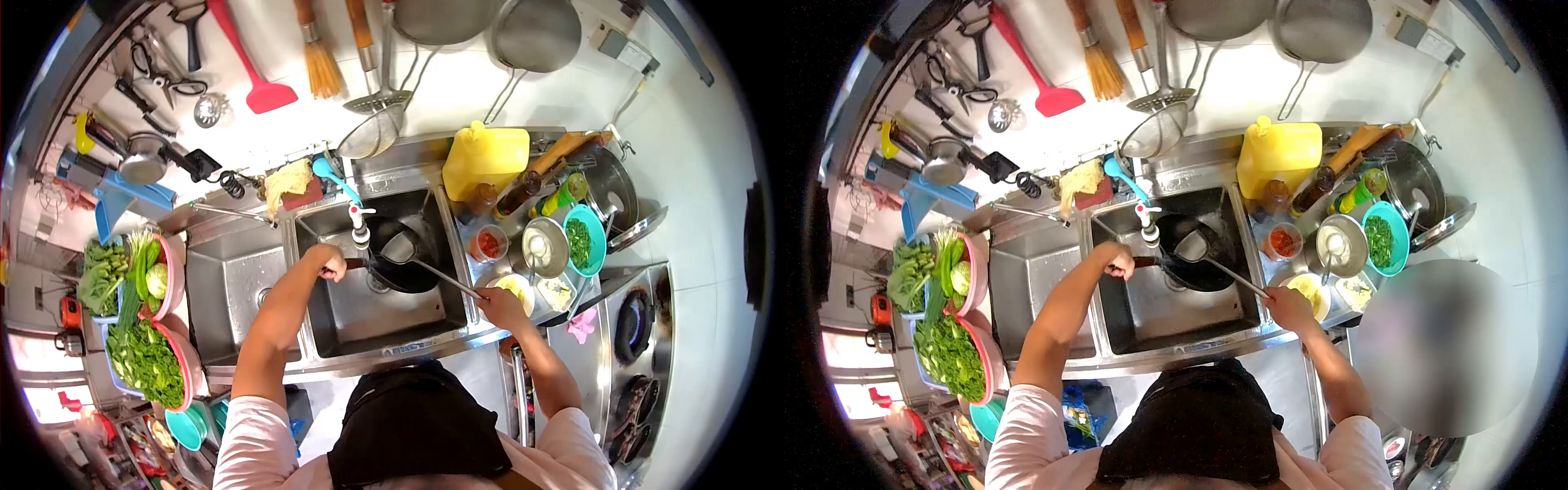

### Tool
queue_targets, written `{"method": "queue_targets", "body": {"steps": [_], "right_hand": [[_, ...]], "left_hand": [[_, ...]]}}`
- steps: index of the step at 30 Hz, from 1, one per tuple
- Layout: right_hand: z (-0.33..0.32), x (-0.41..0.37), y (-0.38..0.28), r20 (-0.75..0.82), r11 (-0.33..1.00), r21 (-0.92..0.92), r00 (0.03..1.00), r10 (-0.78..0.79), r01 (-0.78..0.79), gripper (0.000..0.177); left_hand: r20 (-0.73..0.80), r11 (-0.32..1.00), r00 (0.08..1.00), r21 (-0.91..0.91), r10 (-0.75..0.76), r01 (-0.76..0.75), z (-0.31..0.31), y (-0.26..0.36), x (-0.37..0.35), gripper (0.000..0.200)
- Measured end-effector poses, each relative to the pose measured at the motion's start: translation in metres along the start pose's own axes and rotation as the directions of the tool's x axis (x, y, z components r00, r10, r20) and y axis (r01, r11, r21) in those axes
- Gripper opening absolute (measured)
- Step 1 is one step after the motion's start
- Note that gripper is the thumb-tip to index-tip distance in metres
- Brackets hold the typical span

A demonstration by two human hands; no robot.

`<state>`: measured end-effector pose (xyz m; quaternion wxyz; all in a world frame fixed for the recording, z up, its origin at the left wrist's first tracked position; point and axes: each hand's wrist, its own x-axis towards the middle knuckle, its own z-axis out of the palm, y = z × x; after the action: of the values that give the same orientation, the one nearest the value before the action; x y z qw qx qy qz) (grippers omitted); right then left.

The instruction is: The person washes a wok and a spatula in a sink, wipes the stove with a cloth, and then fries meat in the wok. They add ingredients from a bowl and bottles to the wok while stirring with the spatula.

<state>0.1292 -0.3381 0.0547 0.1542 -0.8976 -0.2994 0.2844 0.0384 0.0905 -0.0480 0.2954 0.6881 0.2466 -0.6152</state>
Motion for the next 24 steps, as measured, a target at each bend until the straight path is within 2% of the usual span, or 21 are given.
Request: {"method": "queue_targets", "body": {"steps": [3,5,9,12,14,17,19,22,24], "right_hand": [[-0.001,-0.010,-0.003,-0.019,1.000,0.013,1.000,0.018,-0.018,0.022],[-0.004,-0.015,-0.006,-0.031,1.000,-0.014,1.000,-0.005,0.005,0.021],[-0.009,-0.018,-0.013,-0.050,0.990,-0.106,0.994,-0.099,0.094,0.020],[-0.008,-0.021,-0.023,-0.115,0.986,-0.097,0.983,-0.143,0.132,0.024],[-0.003,-0.019,-0.024,-0.099,0.983,-0.126,0.984,-0.146,0.133,0.026],[0.009,-0.014,-0.020,-0.106,0.976,-0.152,0.979,-0.174,0.157,0.029],[0.016,-0.013,-0.019,-0.122,0.971,-0.153,0.972,-0.202,0.183,0.030],[0.019,-0.012,-0.024,-0.099,0.975,-0.143,0.978,-0.185,0.170,0.029],[0.021,-0.012,-0.031,0.010,0.979,-0.171,0.994,-0.111,0.111,0.028]], "left_hand": [[-0.199,0.997,0.977,0.051,0.070,-0.061,0.034,-0.009,-0.016,0.015],[-0.340,1.000,0.940,0.014,0.009,-0.005,0.056,-0.014,-0.014,0.012],[-0.470,0.999,0.882,0.017,-0.019,0.031,0.090,-0.025,-0.011,0.011],[-0.464,0.998,0.885,0.035,-0.021,0.043,0.102,-0.026,-0.012,0.014],[-0.481,1.000,0.877,0.019,-0.011,0.023,0.110,-0.030,-0.007,0.014],[-0.492,0.994,0.870,-0.102,-0.026,-0.028,0.116,-0.034,-0.001,0.014],[-0.433,0.996,0.901,-0.090,-0.032,-0.008,0.113,-0.031,-0.010,0.012],[-0.423,0.997,0.906,-0.083,-0.031,-0.005,0.107,-0.026,-0.016,0.012],[-0.427,0.995,0.903,-0.098,-0.037,-0.006,0.106,-0.023,-0.017,0.011]]}}
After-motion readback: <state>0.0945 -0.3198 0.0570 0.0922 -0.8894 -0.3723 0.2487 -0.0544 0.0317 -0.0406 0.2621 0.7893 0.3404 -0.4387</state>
